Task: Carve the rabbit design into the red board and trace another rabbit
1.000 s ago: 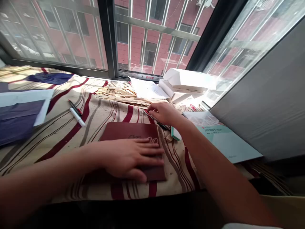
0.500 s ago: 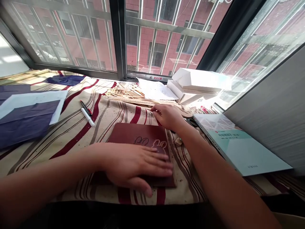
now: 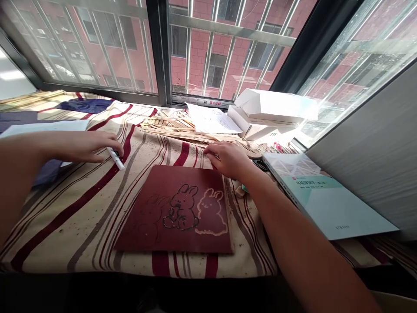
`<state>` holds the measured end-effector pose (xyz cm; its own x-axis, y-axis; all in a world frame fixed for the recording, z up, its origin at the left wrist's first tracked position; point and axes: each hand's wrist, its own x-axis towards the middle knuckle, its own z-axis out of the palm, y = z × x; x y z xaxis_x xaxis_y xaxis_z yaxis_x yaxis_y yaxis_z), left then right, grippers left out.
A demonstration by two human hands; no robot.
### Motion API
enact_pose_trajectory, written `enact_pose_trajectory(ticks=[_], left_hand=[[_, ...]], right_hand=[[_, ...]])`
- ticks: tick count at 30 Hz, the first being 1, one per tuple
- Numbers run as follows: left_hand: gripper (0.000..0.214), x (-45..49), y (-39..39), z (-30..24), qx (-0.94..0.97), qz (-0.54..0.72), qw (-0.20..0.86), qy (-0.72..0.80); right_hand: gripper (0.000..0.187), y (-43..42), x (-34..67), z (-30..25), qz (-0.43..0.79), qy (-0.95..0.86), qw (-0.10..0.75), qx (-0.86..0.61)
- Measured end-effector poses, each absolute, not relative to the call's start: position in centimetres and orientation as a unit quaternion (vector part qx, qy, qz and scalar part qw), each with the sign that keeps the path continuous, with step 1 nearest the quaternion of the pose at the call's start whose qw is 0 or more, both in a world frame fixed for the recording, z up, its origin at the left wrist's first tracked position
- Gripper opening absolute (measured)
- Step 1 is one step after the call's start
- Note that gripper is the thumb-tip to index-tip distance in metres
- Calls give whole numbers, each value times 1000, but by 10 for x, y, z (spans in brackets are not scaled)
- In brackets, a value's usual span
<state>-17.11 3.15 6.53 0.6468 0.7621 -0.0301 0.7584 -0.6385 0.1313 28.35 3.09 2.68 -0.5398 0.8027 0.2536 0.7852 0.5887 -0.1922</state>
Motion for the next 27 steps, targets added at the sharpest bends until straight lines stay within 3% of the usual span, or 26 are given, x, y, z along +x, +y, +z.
enact_pose_trajectory(ticks=[5,9,13,17,21,27], left_hand=[[67,-162,32,43,909,-16,73,409],[63,-145,27,52,913,10,65,402],[44,-90,3,87,927,109,56,354],[24,-25,-21,109,947,230,68,215],[17,-3,-20,93,906,327,104,248],[48,-11,-1,52,930,142,-89,328]], right_hand=[[33,28,283,28,34,-882,168,-439],[30,22,278,31,71,-869,212,-441],[25,11,266,34,272,-842,296,-361],[45,0,251,36,479,-791,326,-196],[38,-8,248,41,427,-805,349,-221],[24,-17,245,44,298,-838,338,-307]])
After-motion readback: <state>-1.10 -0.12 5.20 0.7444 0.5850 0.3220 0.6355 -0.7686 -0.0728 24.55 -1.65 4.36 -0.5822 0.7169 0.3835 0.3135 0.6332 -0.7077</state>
